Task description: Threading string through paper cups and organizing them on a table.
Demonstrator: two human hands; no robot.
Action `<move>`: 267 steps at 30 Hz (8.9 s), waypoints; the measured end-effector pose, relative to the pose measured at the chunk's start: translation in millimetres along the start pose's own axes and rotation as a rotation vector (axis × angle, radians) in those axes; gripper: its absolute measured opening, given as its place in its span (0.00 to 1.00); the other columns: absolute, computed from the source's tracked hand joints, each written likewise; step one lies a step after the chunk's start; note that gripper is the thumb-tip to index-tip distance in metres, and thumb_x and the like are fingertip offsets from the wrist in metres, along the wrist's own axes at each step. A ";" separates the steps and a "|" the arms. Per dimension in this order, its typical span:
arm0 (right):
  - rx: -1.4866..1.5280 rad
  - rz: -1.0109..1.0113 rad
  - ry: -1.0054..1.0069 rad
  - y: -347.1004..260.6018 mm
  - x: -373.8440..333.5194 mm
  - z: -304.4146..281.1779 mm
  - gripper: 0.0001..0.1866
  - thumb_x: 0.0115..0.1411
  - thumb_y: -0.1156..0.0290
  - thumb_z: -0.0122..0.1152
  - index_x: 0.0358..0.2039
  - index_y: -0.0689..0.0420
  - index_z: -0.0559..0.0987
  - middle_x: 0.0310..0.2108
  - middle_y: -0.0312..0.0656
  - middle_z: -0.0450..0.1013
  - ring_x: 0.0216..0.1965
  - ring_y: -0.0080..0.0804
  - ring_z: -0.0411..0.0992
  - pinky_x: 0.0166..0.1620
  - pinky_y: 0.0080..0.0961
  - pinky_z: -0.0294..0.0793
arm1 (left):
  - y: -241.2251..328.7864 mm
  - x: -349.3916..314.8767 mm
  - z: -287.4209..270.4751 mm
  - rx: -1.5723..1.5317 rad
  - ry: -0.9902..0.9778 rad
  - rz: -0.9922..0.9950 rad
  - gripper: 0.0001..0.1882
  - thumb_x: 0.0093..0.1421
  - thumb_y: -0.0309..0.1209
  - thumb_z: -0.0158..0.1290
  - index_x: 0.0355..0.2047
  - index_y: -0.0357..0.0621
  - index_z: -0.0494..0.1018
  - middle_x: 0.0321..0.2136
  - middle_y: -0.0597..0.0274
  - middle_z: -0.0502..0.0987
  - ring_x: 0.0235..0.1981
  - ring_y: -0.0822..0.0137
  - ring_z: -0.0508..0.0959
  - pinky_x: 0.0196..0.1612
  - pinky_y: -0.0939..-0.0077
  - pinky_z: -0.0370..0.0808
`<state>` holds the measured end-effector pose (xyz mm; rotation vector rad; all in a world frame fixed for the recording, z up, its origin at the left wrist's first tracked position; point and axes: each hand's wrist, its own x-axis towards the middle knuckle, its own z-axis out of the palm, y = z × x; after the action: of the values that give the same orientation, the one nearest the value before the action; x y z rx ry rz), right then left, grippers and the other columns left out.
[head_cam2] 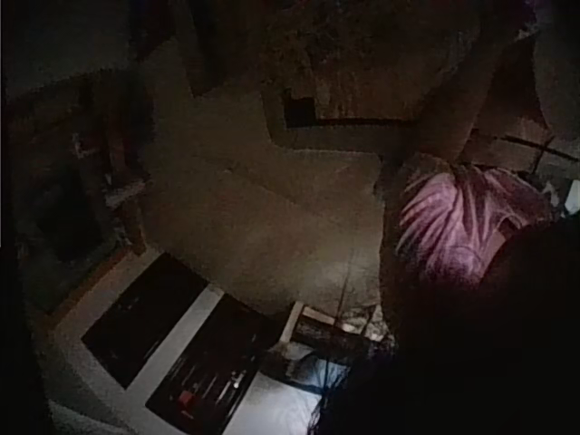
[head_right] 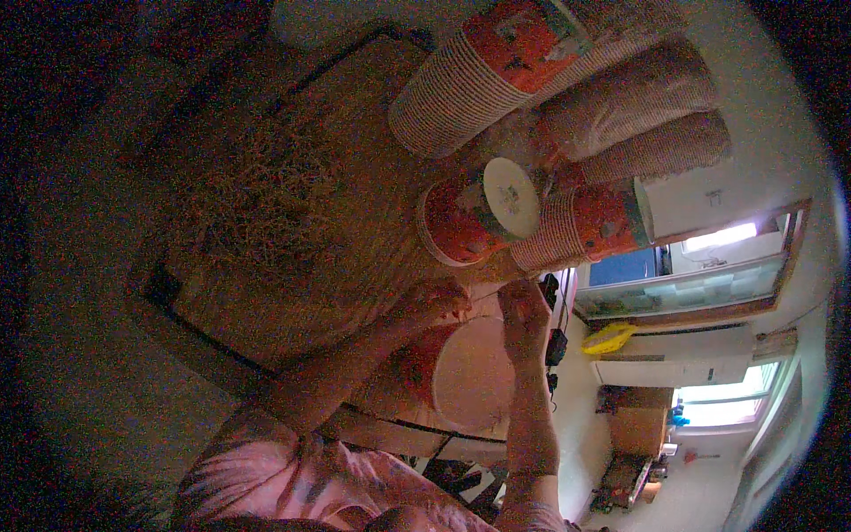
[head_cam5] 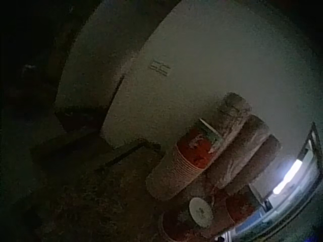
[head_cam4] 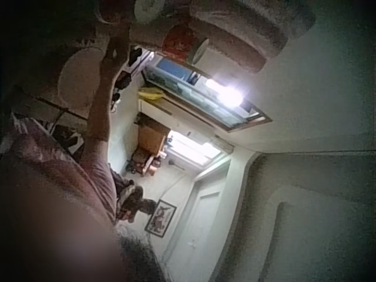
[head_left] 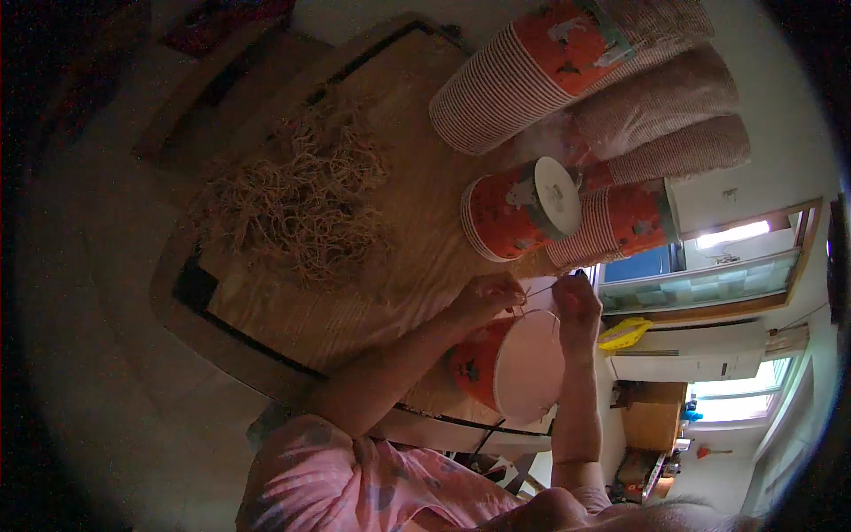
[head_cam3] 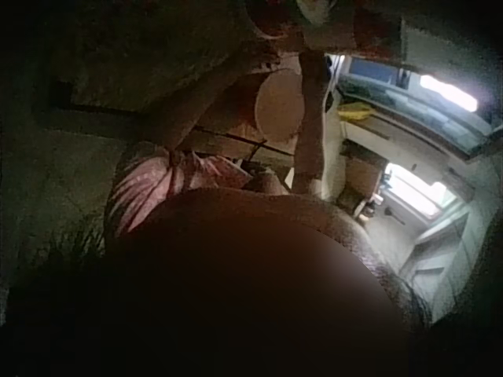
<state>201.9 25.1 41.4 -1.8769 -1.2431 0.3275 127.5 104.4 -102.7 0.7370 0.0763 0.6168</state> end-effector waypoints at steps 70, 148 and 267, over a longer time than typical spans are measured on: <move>-0.136 0.254 -0.307 -0.2 -10.9 -9.0 0.02 0.51 0.77 0.56 0.26 0.61 0.75 0.27 0.34 0.72 0.32 0.20 0.68 0.37 0.19 0.67 | 33.9 -17.9 8.0 0.046 -0.143 -0.394 0.12 0.51 0.37 0.59 0.30 0.44 0.74 0.27 0.67 0.76 0.25 0.79 0.72 0.26 0.88 0.66; 0.222 0.041 0.110 -10.1 -156.2 -123.5 0.08 0.51 0.78 0.57 0.30 0.54 0.69 0.18 0.25 0.61 0.18 0.10 0.54 0.19 0.10 0.49 | 72.5 -101.0 108.2 1.349 0.094 0.332 0.09 0.51 0.26 0.51 0.35 0.42 0.74 0.27 0.53 0.76 0.30 0.52 0.76 0.33 0.63 0.73; -0.618 -0.520 0.780 -5.4 20.7 -298.6 0.28 0.49 0.78 0.60 0.52 0.53 0.66 0.46 0.42 0.64 0.37 0.31 0.71 0.36 0.23 0.75 | 19.8 75.5 132.4 1.565 -0.451 1.023 0.23 0.50 0.22 0.52 0.48 0.44 0.65 0.46 0.52 0.68 0.47 0.53 0.69 0.48 0.62 0.68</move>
<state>391.1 -105.5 233.2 -1.7674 -1.2611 -1.0748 216.0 77.1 19.9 2.4934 -0.3052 1.3336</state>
